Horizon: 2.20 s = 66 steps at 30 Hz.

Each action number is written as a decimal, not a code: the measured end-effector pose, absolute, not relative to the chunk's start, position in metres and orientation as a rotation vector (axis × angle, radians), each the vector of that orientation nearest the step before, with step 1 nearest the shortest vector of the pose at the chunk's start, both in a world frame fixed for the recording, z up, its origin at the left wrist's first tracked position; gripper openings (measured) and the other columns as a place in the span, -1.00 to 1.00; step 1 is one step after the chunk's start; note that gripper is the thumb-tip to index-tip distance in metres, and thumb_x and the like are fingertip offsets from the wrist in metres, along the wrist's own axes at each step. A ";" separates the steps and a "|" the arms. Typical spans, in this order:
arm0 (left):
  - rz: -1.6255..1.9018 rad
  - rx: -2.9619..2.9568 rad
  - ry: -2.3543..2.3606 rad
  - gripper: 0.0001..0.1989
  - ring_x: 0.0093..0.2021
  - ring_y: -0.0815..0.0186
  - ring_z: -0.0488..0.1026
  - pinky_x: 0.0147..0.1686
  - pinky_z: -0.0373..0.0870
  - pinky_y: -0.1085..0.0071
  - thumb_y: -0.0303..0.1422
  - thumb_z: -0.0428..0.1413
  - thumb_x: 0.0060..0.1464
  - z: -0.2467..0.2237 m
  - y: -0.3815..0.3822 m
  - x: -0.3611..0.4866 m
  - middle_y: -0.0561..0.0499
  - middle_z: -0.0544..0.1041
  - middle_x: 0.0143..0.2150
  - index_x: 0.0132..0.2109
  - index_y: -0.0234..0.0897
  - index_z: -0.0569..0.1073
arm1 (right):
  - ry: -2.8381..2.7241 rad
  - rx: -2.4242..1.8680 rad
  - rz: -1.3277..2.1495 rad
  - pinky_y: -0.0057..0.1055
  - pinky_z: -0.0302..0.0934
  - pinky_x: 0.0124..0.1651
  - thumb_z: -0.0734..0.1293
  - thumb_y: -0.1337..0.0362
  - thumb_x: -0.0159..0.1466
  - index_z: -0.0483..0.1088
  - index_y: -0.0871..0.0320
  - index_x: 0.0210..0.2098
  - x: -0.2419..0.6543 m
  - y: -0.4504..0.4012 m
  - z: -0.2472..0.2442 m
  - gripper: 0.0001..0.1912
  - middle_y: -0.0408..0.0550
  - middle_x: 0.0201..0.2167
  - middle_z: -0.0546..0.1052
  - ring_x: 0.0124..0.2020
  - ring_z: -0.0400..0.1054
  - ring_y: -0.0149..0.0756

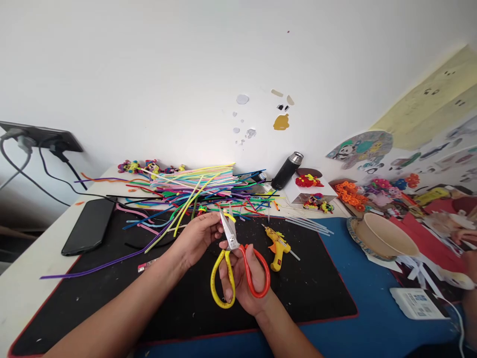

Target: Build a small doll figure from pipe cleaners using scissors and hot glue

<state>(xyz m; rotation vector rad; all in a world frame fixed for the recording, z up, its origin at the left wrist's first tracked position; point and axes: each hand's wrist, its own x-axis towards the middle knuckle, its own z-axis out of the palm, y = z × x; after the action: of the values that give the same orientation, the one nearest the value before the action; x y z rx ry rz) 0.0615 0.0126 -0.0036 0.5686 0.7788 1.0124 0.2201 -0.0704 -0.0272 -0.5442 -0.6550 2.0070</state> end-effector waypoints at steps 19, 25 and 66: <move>0.988 0.602 0.765 -0.72 -0.45 0.35 0.38 -0.38 0.32 0.42 -0.25 0.49 -0.10 -0.006 0.015 0.059 0.01 0.49 -0.48 -0.42 -0.34 0.60 | -0.615 -0.534 1.979 -0.57 0.18 -0.72 0.31 -0.19 0.46 0.57 0.22 0.06 0.221 -0.071 -0.033 -0.42 -0.17 -0.53 0.52 -0.79 0.19 -0.53; 0.989 0.594 0.763 -0.73 -0.44 0.36 0.38 -0.38 0.32 0.44 -0.28 0.50 -0.13 -0.007 0.015 0.060 0.00 0.51 -0.47 -0.39 -0.35 0.62 | -0.614 -0.545 1.981 -0.62 0.10 -0.73 0.34 -0.19 0.44 0.58 0.21 0.03 0.221 -0.070 -0.034 -0.43 -0.21 -0.56 0.48 -0.79 0.11 -0.59; 1.092 0.678 0.980 -0.60 -0.46 0.36 0.42 -0.40 0.31 0.45 -0.13 0.53 -0.21 -0.020 0.032 0.048 0.00 0.54 -0.47 -0.36 -0.33 0.64 | -1.147 -1.262 1.736 -0.57 -0.03 -0.73 0.45 -0.19 0.33 0.51 0.23 0.09 0.268 -0.067 -0.022 -0.37 -0.30 -0.59 0.40 -0.79 0.12 -0.53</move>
<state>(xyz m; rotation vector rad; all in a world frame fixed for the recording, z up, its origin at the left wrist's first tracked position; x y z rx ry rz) 0.0480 0.0316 -0.0204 0.6776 0.9801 1.0920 0.2684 -0.0673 -0.0218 -1.2616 -1.1469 1.7363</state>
